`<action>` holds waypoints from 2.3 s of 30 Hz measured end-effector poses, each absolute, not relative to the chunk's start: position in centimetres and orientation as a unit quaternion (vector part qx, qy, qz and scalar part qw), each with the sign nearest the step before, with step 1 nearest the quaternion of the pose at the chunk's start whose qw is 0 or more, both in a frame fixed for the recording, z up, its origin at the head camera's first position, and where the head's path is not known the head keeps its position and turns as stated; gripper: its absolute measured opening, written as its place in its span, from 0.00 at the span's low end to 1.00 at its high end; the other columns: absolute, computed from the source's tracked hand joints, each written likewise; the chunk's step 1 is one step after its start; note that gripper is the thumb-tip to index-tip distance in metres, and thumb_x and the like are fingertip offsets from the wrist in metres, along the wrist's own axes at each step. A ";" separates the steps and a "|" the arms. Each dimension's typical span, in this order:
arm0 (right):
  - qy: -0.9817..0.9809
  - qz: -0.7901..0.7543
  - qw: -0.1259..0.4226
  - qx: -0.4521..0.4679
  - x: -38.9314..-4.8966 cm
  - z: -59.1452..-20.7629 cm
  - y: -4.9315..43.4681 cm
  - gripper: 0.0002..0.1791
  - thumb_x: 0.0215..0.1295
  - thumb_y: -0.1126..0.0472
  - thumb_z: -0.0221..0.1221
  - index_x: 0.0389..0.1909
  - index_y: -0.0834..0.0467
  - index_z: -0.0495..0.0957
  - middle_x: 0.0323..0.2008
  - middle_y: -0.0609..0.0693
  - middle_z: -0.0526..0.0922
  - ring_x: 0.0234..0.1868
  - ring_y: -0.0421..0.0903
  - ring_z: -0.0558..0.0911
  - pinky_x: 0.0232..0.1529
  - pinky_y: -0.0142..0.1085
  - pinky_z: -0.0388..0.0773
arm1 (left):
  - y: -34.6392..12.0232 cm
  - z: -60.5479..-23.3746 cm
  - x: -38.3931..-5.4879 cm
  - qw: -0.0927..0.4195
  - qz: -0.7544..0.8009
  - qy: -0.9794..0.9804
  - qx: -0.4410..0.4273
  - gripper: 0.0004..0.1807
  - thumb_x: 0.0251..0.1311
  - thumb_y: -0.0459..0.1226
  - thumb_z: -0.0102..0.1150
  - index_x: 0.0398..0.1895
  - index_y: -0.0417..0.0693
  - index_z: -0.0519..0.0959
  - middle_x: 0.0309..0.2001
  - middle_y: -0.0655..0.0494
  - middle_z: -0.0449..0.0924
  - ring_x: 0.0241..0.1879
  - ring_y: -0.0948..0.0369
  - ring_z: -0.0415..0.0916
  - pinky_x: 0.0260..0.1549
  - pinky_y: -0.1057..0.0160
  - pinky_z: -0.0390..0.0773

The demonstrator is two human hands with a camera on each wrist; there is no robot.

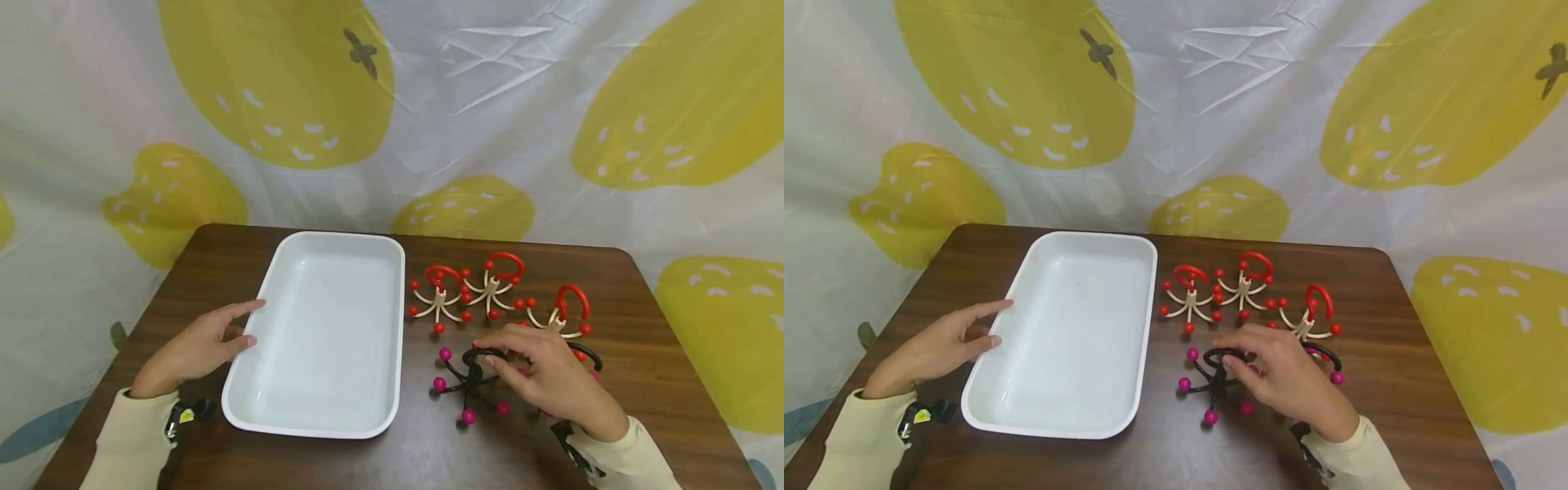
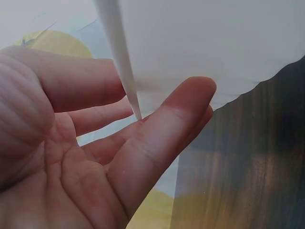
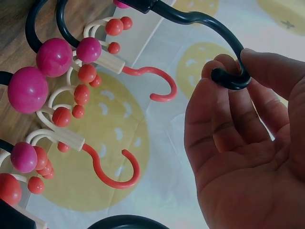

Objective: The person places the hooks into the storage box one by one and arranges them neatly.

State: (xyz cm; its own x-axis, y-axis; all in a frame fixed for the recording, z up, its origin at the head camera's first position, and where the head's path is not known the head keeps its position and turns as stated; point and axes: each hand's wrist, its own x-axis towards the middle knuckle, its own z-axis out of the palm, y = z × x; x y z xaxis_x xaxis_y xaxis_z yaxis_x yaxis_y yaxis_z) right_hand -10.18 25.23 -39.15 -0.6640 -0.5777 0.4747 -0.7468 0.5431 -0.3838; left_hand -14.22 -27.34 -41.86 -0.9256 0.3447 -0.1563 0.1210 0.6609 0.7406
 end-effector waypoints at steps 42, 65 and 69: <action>-0.862 0.304 0.158 0.374 -12.1 -36.1 23.7 0.22 0.60 0.69 0.74 0.52 0.46 0.90 0.36 0.31 0.84 0.25 0.29 0.71 0.26 0.21 0.69 | -27.9 -42.2 -13.9 0.167 0.431 0.880 0.106 0.36 0.73 0.34 0.64 0.81 0.43 0.63 0.62 0.31 0.80 0.53 0.47 0.87 0.43 0.51 0.91; -0.822 0.444 0.103 0.340 -15.1 -33.9 19.6 0.14 0.62 0.69 0.74 0.46 0.52 0.92 0.29 0.37 0.86 0.27 0.36 0.81 0.26 0.28 0.78 | -27.6 -42.3 -14.0 0.171 0.458 0.865 0.117 0.37 0.73 0.32 0.63 0.82 0.41 0.60 0.61 0.30 0.79 0.53 0.45 0.87 0.42 0.51 0.91; -0.820 0.457 0.095 0.330 -15.2 -33.7 18.7 0.13 0.63 0.67 0.73 0.46 0.51 0.92 0.34 0.40 0.91 0.25 0.37 0.84 0.23 0.29 0.79 | -27.3 -42.5 -14.1 0.179 0.467 0.859 0.109 0.38 0.72 0.31 0.63 0.82 0.42 0.60 0.63 0.30 0.77 0.55 0.44 0.86 0.42 0.50 0.91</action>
